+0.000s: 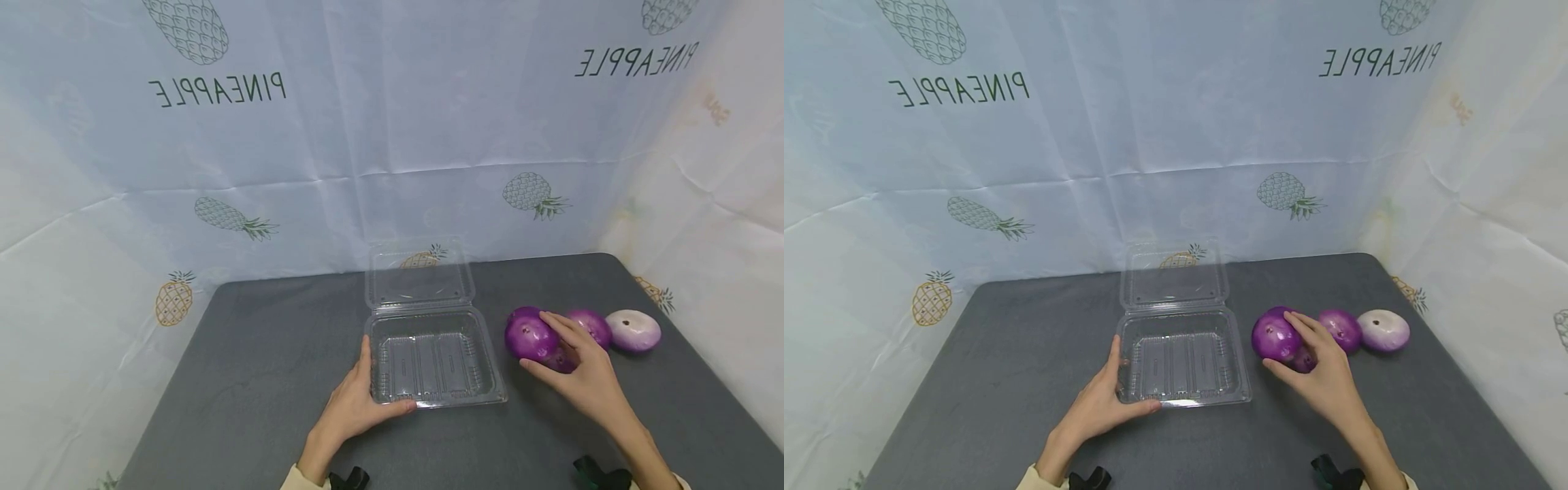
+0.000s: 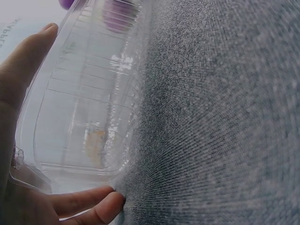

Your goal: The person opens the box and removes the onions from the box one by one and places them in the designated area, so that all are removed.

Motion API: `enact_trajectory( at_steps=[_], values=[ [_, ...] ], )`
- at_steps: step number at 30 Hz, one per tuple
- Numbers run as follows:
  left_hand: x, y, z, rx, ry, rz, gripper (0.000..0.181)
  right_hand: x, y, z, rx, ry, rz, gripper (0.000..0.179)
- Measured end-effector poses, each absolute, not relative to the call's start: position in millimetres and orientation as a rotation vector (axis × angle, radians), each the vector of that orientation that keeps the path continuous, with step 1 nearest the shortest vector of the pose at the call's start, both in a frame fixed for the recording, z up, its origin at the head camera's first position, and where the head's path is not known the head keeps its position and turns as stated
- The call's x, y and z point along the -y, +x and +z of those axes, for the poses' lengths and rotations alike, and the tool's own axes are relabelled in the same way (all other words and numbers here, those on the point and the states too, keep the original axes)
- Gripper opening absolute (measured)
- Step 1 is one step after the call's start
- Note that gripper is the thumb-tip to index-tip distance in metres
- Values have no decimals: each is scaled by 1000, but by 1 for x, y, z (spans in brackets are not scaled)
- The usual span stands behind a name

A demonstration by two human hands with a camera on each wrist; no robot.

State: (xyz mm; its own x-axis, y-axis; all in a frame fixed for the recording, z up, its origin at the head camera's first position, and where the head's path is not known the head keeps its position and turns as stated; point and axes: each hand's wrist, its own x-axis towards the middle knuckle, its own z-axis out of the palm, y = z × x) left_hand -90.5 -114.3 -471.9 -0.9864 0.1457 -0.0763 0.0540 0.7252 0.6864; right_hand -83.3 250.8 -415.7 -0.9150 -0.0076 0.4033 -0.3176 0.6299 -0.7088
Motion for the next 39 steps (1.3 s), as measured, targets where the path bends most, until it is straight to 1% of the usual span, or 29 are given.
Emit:
enact_trajectory(
  at_steps=[14,22,28,39],
  values=[
    [115,-90,-472,-2790,154,1119,143,-291,-70,-415,2467,171,1165,81],
    [115,-91,-471,-2795,150,1116,143,-322,-63,-419,2495,30,1076,81],
    [115,-90,-471,-2794,147,1115,143,-341,-55,-423,2532,-85,999,85],
    [115,-90,-471,-2801,163,1110,143,-367,-53,-439,2586,-111,848,91]
  ],
)
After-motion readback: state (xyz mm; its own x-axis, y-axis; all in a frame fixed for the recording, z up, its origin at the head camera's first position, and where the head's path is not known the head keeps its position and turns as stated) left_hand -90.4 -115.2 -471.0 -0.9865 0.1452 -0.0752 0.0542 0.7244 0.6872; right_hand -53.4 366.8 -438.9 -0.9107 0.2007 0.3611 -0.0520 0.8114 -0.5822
